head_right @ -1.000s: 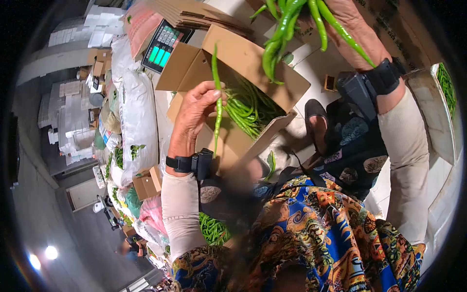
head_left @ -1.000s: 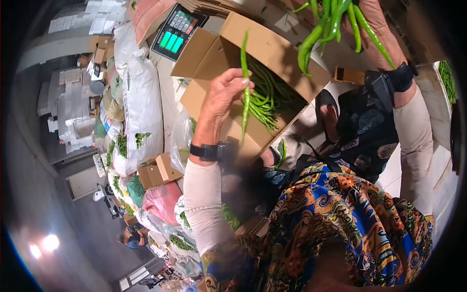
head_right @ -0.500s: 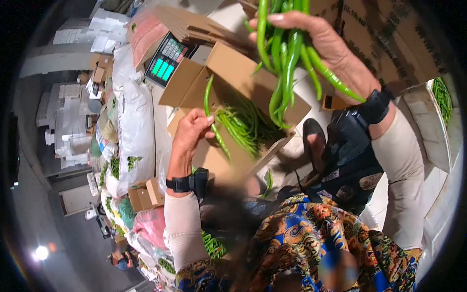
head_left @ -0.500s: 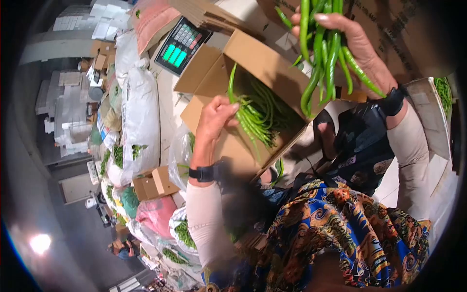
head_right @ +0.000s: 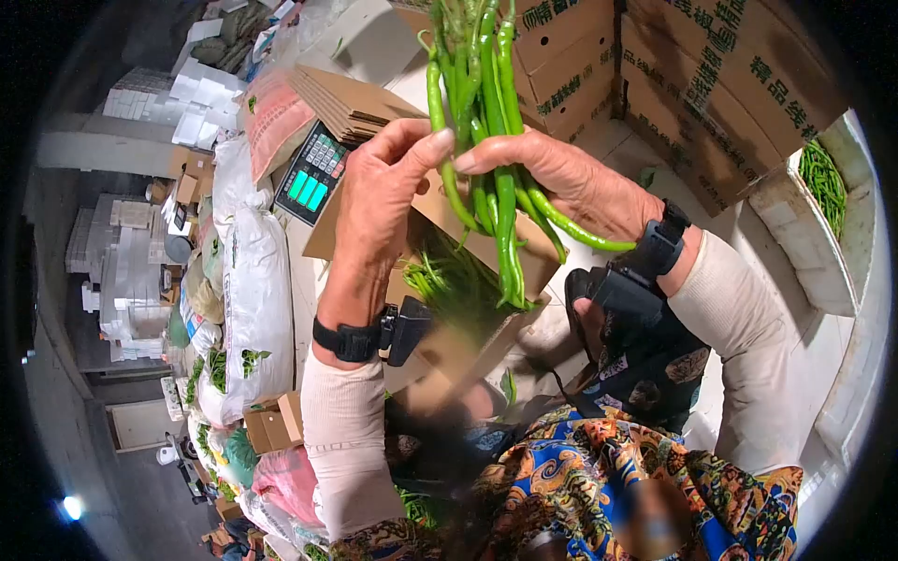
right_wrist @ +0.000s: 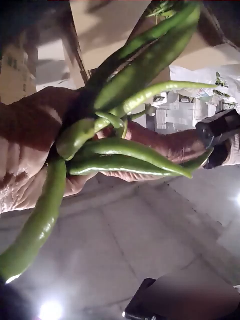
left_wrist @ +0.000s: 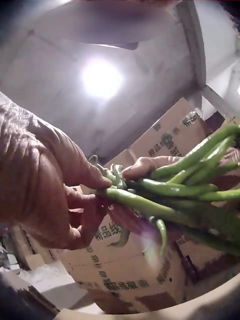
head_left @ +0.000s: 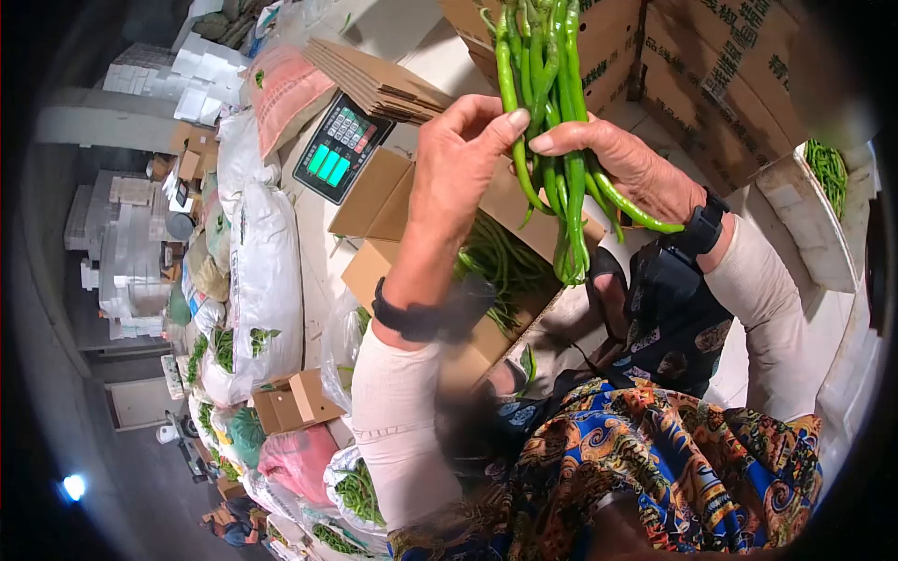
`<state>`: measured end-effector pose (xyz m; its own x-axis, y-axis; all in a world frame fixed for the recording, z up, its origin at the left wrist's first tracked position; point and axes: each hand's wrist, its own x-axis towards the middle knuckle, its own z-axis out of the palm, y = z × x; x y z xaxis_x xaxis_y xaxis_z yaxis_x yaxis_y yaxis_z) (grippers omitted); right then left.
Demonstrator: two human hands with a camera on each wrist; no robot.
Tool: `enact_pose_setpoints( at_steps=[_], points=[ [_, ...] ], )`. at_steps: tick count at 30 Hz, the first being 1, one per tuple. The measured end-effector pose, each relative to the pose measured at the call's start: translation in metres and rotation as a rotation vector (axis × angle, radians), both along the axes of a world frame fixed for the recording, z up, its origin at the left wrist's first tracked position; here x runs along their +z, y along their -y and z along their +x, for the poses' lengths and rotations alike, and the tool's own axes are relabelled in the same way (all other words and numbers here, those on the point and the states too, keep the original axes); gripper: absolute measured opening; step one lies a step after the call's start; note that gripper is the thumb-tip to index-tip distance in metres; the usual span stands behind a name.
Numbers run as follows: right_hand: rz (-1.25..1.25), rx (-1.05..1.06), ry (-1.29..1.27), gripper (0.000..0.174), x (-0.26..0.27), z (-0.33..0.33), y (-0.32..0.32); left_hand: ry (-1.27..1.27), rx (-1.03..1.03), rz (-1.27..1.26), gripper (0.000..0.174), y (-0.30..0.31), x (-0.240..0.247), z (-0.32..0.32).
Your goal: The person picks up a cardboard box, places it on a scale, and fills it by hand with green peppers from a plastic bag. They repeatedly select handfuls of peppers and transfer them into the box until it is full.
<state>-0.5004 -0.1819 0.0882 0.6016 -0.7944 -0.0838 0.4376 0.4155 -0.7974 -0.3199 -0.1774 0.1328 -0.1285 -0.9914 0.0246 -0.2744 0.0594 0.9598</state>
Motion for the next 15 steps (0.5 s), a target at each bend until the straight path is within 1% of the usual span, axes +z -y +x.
enact_pose_setpoints(
  at_steps=[1, 2, 3, 5, 6, 7, 9, 10, 11, 14, 15],
  points=[
    [-0.014, 0.014, -0.012, 0.026, 0.005, -0.004, -0.003, -0.086, -0.057, 0.077, 0.027, 0.002, -0.001, 0.000],
    [-0.030, 0.028, -0.024, 0.025, 0.008, -0.007, -0.003, -0.129, -0.036, 0.146, 0.023, 0.003, -0.004, 0.002],
    [-0.034, 0.020, -0.023, 0.025, 0.008, -0.008, -0.001, -0.127, -0.045, 0.142, 0.023, 0.003, -0.006, 0.003],
    [-0.074, 0.042, -0.006, 0.024, 0.004, -0.007, 0.001, -0.286, 0.000, 0.196, 0.019, -0.003, -0.009, 0.009],
    [-0.080, 0.012, -0.017, 0.024, 0.005, -0.008, -0.002, -0.329, 0.007, 0.215, 0.021, -0.005, -0.011, 0.012],
    [-0.078, 0.013, -0.012, 0.024, 0.002, -0.007, -0.001, -0.324, 0.009, 0.217, 0.021, -0.007, -0.011, 0.010],
    [-0.043, 0.031, -0.083, 0.023, -0.006, -0.005, 0.002, -0.264, 0.018, 0.096, 0.025, -0.009, -0.010, 0.003],
    [-0.060, 0.045, -0.058, 0.022, 0.000, -0.004, -0.002, -0.134, -0.015, 0.099, 0.030, -0.007, -0.011, 0.002],
    [-0.054, 0.011, -0.081, 0.022, 0.003, -0.001, -0.007, -0.131, -0.019, 0.097, 0.030, -0.005, -0.015, 0.001],
    [-0.042, -0.015, -0.093, 0.021, -0.010, 0.004, -0.006, 0.019, 0.085, -0.042, 0.027, 0.000, -0.027, -0.002],
    [-0.133, -0.051, -0.113, 0.020, -0.012, 0.005, -0.006, 0.023, 0.083, -0.043, 0.027, 0.000, -0.028, -0.001]
  ],
)
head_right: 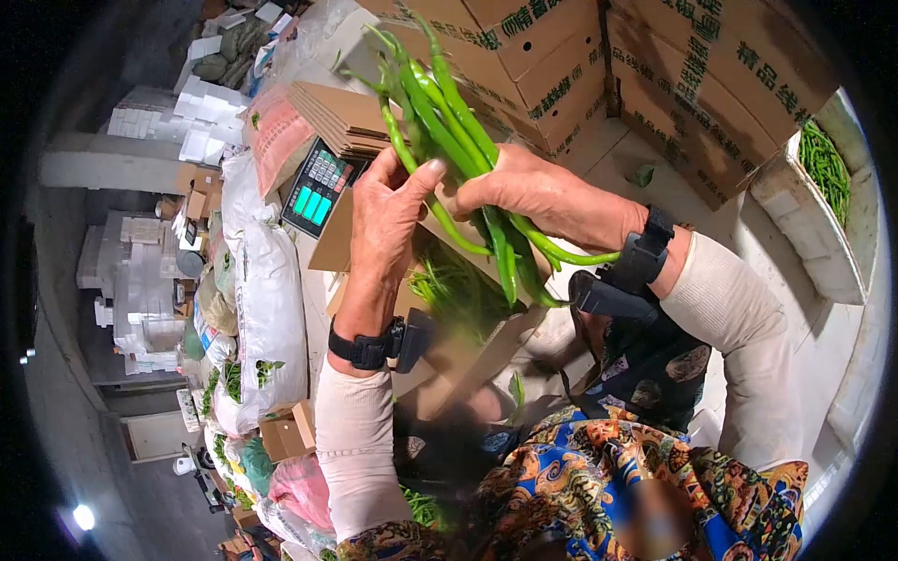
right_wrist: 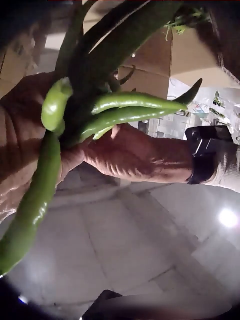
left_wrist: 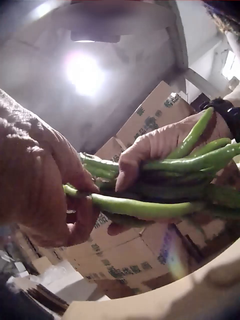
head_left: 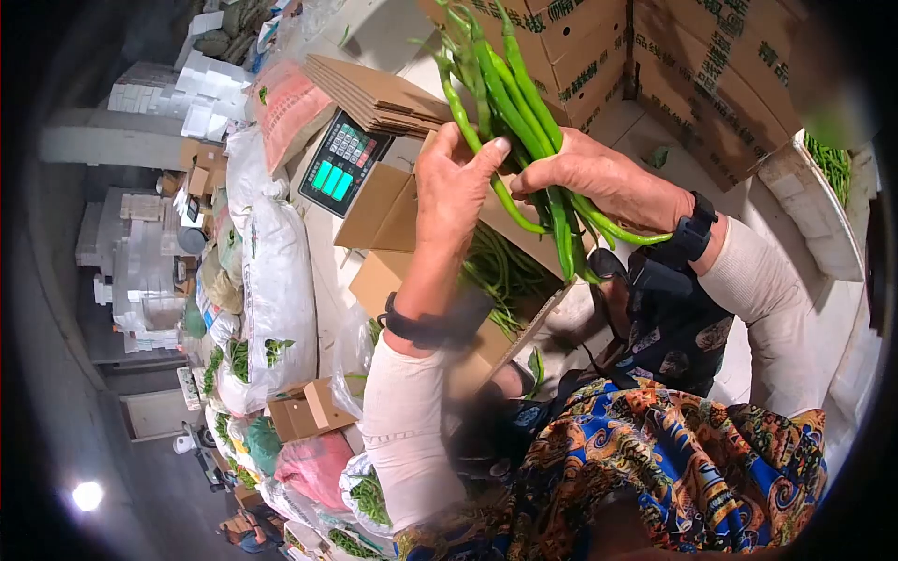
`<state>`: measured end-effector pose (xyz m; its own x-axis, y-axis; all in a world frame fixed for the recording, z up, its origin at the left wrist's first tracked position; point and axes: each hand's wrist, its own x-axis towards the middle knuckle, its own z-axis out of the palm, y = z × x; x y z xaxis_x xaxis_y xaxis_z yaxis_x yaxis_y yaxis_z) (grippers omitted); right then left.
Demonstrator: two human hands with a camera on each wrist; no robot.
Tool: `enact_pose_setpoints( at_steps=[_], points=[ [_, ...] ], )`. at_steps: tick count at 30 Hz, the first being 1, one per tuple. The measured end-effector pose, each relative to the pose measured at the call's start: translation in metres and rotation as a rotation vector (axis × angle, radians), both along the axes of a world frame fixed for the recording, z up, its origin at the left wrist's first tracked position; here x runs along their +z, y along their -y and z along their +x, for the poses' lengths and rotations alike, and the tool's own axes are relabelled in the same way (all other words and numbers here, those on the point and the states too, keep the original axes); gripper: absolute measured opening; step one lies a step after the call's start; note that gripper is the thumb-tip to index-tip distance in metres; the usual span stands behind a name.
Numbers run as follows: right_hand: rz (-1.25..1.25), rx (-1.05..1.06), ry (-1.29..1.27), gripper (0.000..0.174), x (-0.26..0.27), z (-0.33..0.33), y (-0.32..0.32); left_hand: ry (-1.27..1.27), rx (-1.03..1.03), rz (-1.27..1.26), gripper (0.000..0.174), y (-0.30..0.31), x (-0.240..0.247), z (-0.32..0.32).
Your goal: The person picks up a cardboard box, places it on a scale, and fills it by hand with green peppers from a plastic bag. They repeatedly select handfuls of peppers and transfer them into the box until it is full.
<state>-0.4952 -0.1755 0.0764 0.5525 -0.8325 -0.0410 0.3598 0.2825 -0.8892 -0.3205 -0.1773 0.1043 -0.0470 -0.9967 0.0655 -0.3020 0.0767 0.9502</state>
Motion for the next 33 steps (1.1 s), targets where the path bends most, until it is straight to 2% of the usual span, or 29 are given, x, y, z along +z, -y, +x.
enact_pose_setpoints(
  at_steps=[2, 5, 8, 10, 12, 14, 16, 18, 20, 21, 26, 30, 33],
  points=[
    [-0.091, -0.036, -0.017, 0.019, 0.001, 0.000, 0.000, -0.106, 0.044, 0.092, 0.026, 0.000, -0.001, 0.003],
    [0.023, -0.090, -0.079, 0.020, 0.013, -0.007, 0.000, -0.161, 0.028, 0.153, 0.022, 0.006, -0.010, 0.019],
    [0.133, 0.039, -0.051, 0.026, 0.007, -0.019, 0.017, -0.252, -0.040, 0.244, 0.017, 0.005, -0.010, 0.033],
    [0.089, -0.019, -0.029, 0.026, -0.001, -0.015, 0.015, -0.293, -0.044, 0.265, 0.014, 0.000, -0.002, 0.039],
    [-0.144, -0.083, -0.169, 0.025, -0.017, -0.012, 0.019, -0.212, -0.002, 0.204, 0.014, -0.001, 0.007, 0.043],
    [-0.078, -0.061, -0.107, 0.024, -0.005, -0.012, 0.014, -0.177, 0.032, 0.176, 0.014, 0.000, 0.004, 0.048],
    [0.138, -0.053, -0.033, 0.024, -0.008, -0.014, 0.016, -0.080, 0.043, 0.215, 0.015, 0.002, 0.001, 0.063],
    [0.103, -0.055, -0.011, 0.021, -0.005, -0.015, 0.020, -0.093, 0.039, 0.217, 0.017, -0.002, 0.002, 0.078],
    [0.205, -0.062, -0.124, 0.021, -0.002, -0.021, 0.023, -0.193, -0.053, 0.252, 0.019, -0.013, 0.011, 0.088],
    [0.211, -0.106, -0.094, 0.021, -0.010, -0.021, 0.027, -0.225, -0.069, 0.256, 0.018, -0.018, 0.013, 0.092],
    [0.225, -0.062, -0.031, 0.025, -0.015, -0.024, 0.025, -0.260, 0.008, 0.284, 0.021, -0.034, -0.001, 0.120],
    [0.312, -0.036, 0.160, 0.025, -0.013, -0.015, 0.022, -0.228, 0.098, 0.335, 0.019, -0.047, -0.020, 0.135],
    [0.285, -0.015, 0.126, 0.025, -0.008, -0.012, 0.019, -0.183, 0.115, 0.403, 0.019, -0.058, -0.038, 0.148]
  ],
)
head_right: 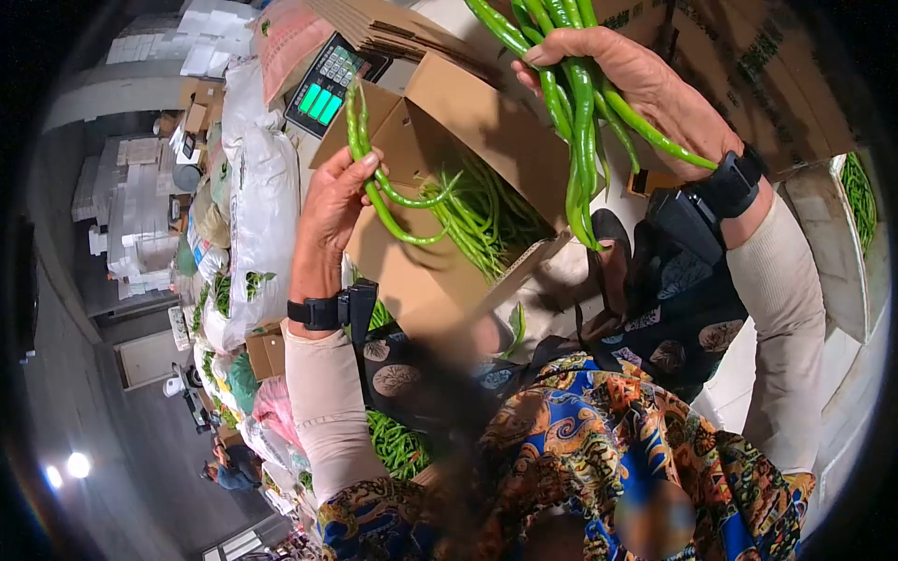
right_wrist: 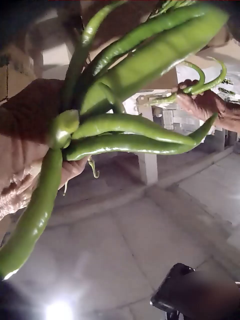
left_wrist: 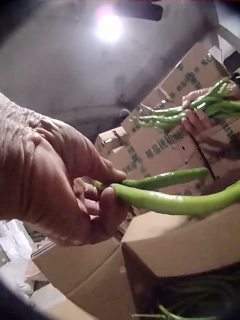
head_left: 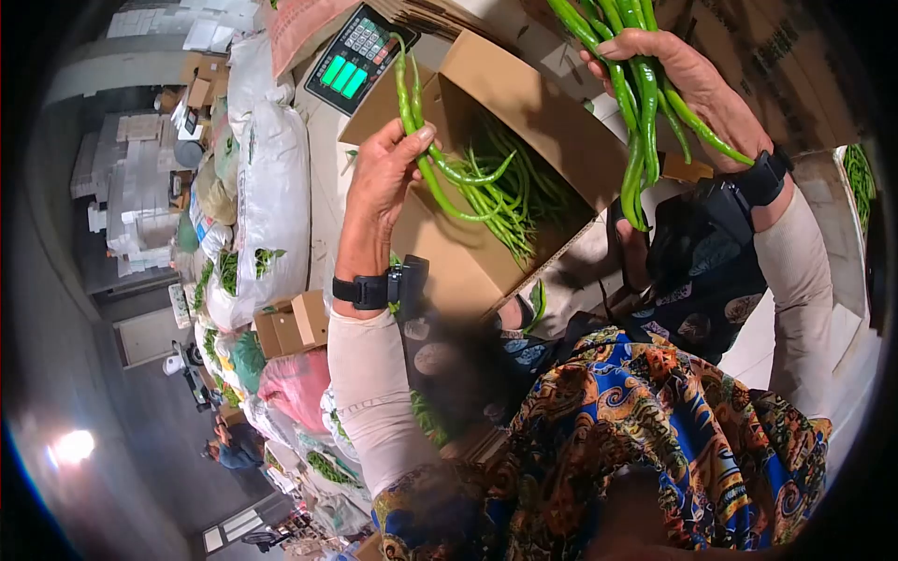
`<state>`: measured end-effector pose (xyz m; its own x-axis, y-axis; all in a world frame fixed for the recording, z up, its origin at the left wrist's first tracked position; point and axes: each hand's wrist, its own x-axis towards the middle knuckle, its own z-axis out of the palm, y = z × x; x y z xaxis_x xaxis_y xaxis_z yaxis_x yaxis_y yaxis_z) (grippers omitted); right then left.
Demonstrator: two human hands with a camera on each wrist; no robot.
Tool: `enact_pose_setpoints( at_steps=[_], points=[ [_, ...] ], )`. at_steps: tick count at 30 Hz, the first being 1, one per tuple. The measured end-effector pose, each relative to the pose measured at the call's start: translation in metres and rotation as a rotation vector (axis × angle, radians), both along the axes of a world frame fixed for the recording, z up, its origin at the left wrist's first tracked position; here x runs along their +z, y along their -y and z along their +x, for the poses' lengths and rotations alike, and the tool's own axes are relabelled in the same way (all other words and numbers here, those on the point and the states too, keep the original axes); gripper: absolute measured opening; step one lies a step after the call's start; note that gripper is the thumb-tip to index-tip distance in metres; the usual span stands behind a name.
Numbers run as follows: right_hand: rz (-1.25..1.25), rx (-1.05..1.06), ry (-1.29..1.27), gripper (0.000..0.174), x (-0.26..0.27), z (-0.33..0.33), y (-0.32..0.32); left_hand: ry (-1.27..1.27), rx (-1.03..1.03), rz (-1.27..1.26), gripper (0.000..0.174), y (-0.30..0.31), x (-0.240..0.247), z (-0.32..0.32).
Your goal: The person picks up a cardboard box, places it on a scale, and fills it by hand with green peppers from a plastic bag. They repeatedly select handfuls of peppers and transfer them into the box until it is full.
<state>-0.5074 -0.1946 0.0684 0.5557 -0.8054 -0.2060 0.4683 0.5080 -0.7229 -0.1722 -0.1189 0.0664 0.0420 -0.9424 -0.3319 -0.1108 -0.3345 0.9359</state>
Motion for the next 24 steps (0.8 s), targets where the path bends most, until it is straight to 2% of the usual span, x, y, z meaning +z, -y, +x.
enact_pose_setpoints(
  at_steps=[1, 2, 3, 5, 6, 7, 10, 11, 13, 14, 16, 17, 18, 20, 21, 23, 24],
  points=[
    [0.007, 0.047, 0.001, 0.025, 0.000, 0.000, 0.000, 0.001, -0.012, 0.043, 0.019, -0.003, -0.010, 0.006],
    [0.011, 0.090, 0.003, 0.025, 0.000, 0.000, 0.001, 0.089, -0.015, 0.096, 0.028, -0.007, -0.021, 0.010],
    [0.012, 0.050, -0.067, 0.023, -0.001, 0.005, -0.001, 0.089, -0.018, 0.090, 0.028, -0.013, -0.032, 0.013],
    [0.013, 0.109, -0.071, 0.021, -0.008, 0.008, 0.000, 0.256, 0.076, 0.110, 0.033, -0.021, -0.049, 0.007],
    [0.027, 0.102, -0.023, 0.019, -0.009, 0.012, 0.000, 0.390, 0.164, 0.050, 0.045, -0.019, -0.057, 0.005],
    [0.018, 0.129, 0.019, 0.021, -0.011, 0.014, -0.003, 0.385, 0.150, 0.027, 0.045, -0.014, -0.047, -0.006],
    [-0.010, 0.149, 0.029, 0.027, 0.005, 0.019, -0.015, 0.103, 0.057, -0.033, 0.052, 0.001, 0.019, -0.061],
    [-0.103, 0.185, 0.006, 0.029, 0.004, 0.019, -0.015, 0.101, 0.058, -0.043, 0.052, 0.007, 0.030, -0.078],
    [-0.127, 0.193, 0.045, 0.033, 0.008, 0.023, -0.021, -0.017, -0.009, -0.228, 0.047, 0.023, 0.042, -0.102],
    [-0.102, 0.212, 0.016, 0.033, 0.009, 0.022, -0.023, -0.018, -0.015, -0.232, 0.047, 0.031, 0.042, -0.109],
    [-0.110, 0.195, 0.018, 0.032, 0.012, 0.023, -0.029, 0.062, -0.101, -0.286, 0.031, 0.044, 0.040, -0.119],
    [-0.115, 0.184, 0.022, 0.032, 0.013, 0.024, -0.031, 0.060, -0.108, -0.280, 0.031, 0.046, 0.038, -0.121],
    [-0.134, 0.109, -0.068, 0.030, 0.010, 0.024, -0.030, -0.012, -0.091, -0.275, 0.027, 0.047, 0.036, -0.122],
    [-0.109, 0.137, -0.069, 0.029, 0.010, 0.018, -0.024, -0.115, -0.053, -0.273, 0.022, 0.046, 0.033, -0.120],
    [-0.092, 0.172, -0.069, 0.028, 0.009, 0.014, -0.019, -0.114, -0.053, -0.266, 0.022, 0.046, 0.033, -0.115],
    [-0.001, 0.061, -0.025, 0.027, -0.001, 0.011, -0.008, -0.054, 0.057, -0.311, 0.022, 0.047, 0.031, -0.102],
    [0.054, 0.031, 0.012, 0.029, -0.002, 0.007, -0.004, -0.107, 0.068, -0.289, 0.023, 0.047, 0.031, -0.092]
  ],
)
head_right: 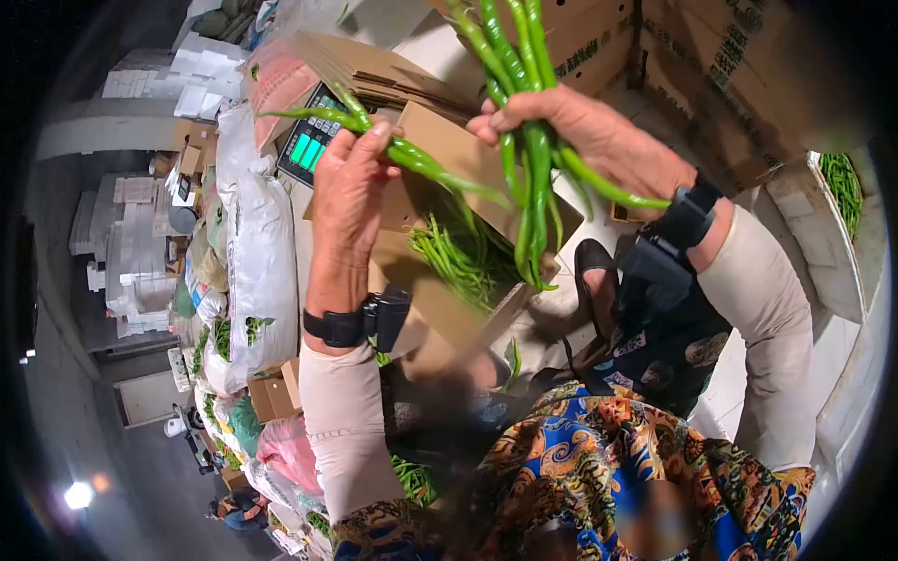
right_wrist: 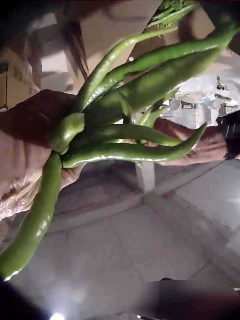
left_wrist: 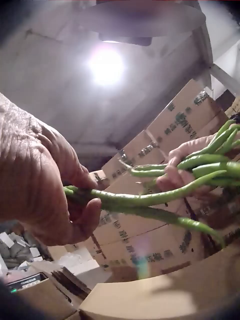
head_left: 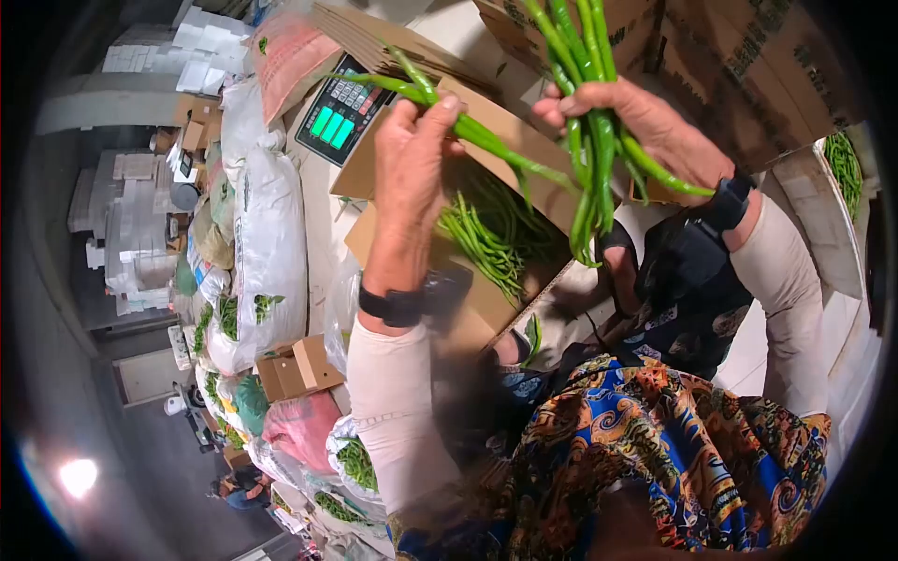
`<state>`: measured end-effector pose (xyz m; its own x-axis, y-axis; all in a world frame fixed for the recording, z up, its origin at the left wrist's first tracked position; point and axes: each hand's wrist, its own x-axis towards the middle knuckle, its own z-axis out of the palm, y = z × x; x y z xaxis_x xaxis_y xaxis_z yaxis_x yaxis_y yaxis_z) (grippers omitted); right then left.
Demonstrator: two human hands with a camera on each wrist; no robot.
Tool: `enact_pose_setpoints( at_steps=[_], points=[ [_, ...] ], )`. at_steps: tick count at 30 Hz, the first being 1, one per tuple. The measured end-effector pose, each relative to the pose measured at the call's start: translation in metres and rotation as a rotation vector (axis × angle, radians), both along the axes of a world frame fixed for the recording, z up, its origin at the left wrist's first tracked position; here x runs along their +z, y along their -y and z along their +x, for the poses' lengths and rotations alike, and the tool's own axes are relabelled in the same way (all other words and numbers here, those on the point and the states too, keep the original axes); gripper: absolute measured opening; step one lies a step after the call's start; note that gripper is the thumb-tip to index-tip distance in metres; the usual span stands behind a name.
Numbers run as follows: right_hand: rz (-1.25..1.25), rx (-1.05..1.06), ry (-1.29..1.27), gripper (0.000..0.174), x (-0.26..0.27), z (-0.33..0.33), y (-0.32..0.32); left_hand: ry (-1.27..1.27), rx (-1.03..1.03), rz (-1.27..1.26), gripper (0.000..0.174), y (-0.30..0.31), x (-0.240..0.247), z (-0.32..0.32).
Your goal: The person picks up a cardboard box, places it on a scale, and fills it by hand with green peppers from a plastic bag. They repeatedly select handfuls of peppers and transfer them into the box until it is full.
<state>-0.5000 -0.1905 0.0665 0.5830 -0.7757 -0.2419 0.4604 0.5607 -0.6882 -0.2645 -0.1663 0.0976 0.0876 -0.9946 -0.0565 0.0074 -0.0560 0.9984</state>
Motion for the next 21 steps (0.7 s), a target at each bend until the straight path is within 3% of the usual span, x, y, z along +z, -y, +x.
enact_pose_setpoints(
  at_steps=[5, 9, 12, 14, 18, 21],
  points=[
    [-0.014, 0.053, 0.164, 0.034, 0.002, -0.018, 0.010, -0.080, 0.079, 0.009, 0.025, -0.004, 0.002, 0.040],
    [-0.057, 0.054, 0.132, 0.034, 0.009, -0.013, 0.002, -0.144, 0.011, 0.047, 0.026, -0.016, -0.002, 0.059],
    [-0.107, 0.064, 0.041, 0.031, 0.006, -0.006, -0.004, -0.058, -0.021, 0.164, 0.027, -0.028, -0.009, 0.065],
    [-0.094, -0.061, -0.104, 0.029, 0.000, 0.000, -0.012, 0.010, -0.007, 0.254, 0.028, -0.034, -0.026, 0.078],
    [-0.070, 0.040, -0.122, 0.024, 0.005, 0.003, -0.017, 0.193, 0.038, 0.435, 0.020, -0.045, -0.069, 0.104],
    [-0.071, -0.015, -0.147, 0.023, -0.004, 0.007, -0.015, 0.326, 0.036, 0.528, 0.020, -0.057, -0.100, 0.123]
  ],
)
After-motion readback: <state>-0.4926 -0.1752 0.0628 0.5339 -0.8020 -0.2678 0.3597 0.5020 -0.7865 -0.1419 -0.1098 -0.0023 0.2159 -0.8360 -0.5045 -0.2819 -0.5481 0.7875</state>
